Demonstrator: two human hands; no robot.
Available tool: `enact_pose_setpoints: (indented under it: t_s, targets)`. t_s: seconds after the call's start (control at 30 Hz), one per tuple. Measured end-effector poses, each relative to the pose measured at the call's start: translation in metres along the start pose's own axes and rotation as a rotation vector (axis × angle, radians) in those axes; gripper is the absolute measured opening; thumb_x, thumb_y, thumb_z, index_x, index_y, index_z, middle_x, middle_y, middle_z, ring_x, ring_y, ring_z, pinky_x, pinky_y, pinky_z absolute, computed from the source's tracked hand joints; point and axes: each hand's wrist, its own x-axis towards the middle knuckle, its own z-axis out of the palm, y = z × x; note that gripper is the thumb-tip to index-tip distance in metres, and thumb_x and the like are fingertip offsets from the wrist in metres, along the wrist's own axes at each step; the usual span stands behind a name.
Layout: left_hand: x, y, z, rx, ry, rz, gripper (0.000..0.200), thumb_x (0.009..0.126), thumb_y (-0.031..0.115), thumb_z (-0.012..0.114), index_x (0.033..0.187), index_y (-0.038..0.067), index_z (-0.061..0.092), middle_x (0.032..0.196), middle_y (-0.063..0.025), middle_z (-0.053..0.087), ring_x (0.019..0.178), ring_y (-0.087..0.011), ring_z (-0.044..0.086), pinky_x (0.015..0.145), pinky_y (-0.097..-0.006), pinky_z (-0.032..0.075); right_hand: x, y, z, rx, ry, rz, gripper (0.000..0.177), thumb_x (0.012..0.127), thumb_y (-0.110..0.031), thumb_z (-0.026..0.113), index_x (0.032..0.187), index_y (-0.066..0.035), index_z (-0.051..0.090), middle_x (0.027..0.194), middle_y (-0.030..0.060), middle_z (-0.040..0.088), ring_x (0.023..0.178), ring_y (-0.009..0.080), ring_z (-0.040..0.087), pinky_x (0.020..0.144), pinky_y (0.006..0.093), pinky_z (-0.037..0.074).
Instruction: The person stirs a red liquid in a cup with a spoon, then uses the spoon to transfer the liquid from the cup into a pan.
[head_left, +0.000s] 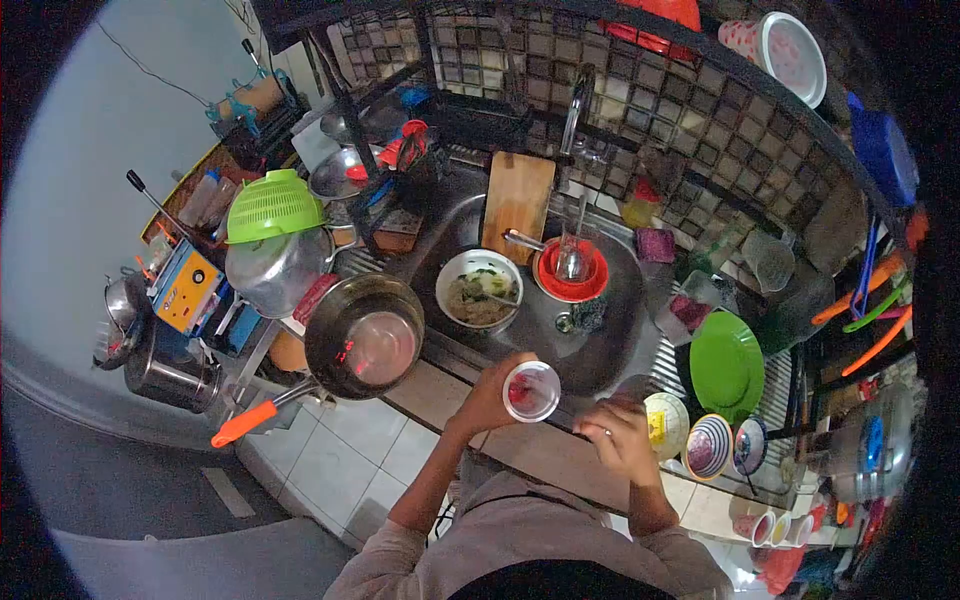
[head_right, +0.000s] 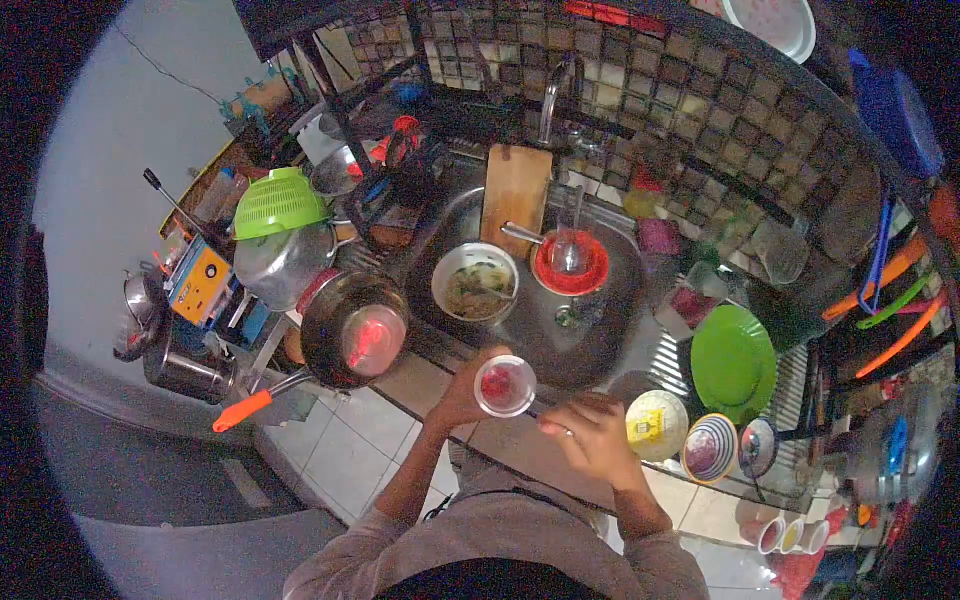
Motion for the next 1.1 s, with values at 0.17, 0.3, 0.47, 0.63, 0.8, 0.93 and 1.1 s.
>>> enact_pose_setpoints:
  t_s: [0.17, 0.3, 0.47, 0.63, 0.8, 0.93, 1.1]
  targets:
    - [-0.011, -0.004, 0.022, 0.188, 0.091, 0.048, 0.066, 0.052, 0.019, 0.075, 0.108, 0.007, 0.042, 0.097, -0.0131, 0.055, 0.09, -0.0315, 0.054, 0.074, -0.0373, 0.044, -0.007, 0.008, 0.013, 0.114, 0.042, 0.195, 0.012, 0.077, -0.012, 0.053, 0.069, -0.004, 0.056, 0.059, 0.007, 0.056, 0.05, 0.0227, 0.053, 0.05, 0.0297, 0.041]
    - [-0.024, -0.004, 0.043, 0.134, -0.015, -0.28, 0.068, 0.054, 0.024, 0.075, 0.11, 0.008, 0.04, 0.095, -0.0154, 0.056, 0.087, -0.0326, 0.055, 0.072, -0.0389, 0.045, -0.013, 0.008, 0.024, 0.292, 0.103, 0.452, 0.016, 0.08, -0.014, 0.051, 0.069, -0.003, 0.056, 0.055, 0.0083, 0.052, 0.046, 0.0199, 0.051, 0.046, 0.0286, 0.039]
    - [-0.034, -0.027, 0.058, 0.144, 0.059, -0.249, 0.073, 0.053, 0.029, 0.076, 0.113, 0.01, 0.038, 0.096, -0.014, 0.055, 0.088, -0.0322, 0.054, 0.073, -0.039, 0.044, -0.013, 0.01, 0.023, 0.244, 0.027, 0.563, 0.019, 0.082, -0.013, 0.048, 0.067, -0.003, 0.054, 0.052, 0.0082, 0.049, 0.044, 0.0141, 0.047, 0.045, 0.0263, 0.038]
    - [-0.033, -0.023, 0.057, 0.174, 0.057, -0.235, 0.075, 0.052, 0.029, 0.076, 0.114, 0.01, 0.038, 0.098, -0.0138, 0.054, 0.088, -0.0319, 0.054, 0.074, -0.0394, 0.043, -0.013, 0.014, 0.03, 0.237, 0.116, 0.551, 0.021, 0.083, -0.015, 0.047, 0.066, -0.003, 0.052, 0.05, 0.0084, 0.047, 0.043, 0.0143, 0.046, 0.044, 0.0264, 0.037]
    - [-0.036, -0.033, 0.062, 0.15, 0.053, -0.235, 0.075, 0.053, 0.029, 0.075, 0.115, 0.011, 0.037, 0.101, -0.0133, 0.053, 0.091, -0.0317, 0.053, 0.077, -0.0401, 0.042, -0.018, 0.021, 0.033, 0.222, 0.094, 0.537, 0.022, 0.083, -0.017, 0.046, 0.067, -0.002, 0.052, 0.05, 0.0098, 0.048, 0.044, 0.0169, 0.049, 0.046, 0.0282, 0.038]
    - [-0.033, -0.029, 0.059, 0.213, 0.046, -0.273, 0.075, 0.053, 0.028, 0.075, 0.115, 0.011, 0.037, 0.101, -0.0133, 0.054, 0.091, -0.0321, 0.053, 0.077, -0.04, 0.042, -0.016, 0.02, 0.028, 0.197, 0.05, 0.444, 0.021, 0.082, -0.016, 0.046, 0.068, -0.002, 0.053, 0.051, 0.0102, 0.049, 0.046, 0.0174, 0.05, 0.046, 0.029, 0.038]
    - [-0.033, -0.025, 0.058, 0.172, 0.066, -0.239, 0.072, 0.055, 0.026, 0.075, 0.114, 0.009, 0.037, 0.1, -0.014, 0.054, 0.092, -0.0316, 0.053, 0.077, -0.0389, 0.043, -0.014, 0.018, 0.024, 0.251, -0.013, 0.57, 0.02, 0.082, -0.016, 0.046, 0.071, -0.002, 0.056, 0.053, 0.0104, 0.051, 0.047, 0.0174, 0.051, 0.048, 0.0282, 0.039]
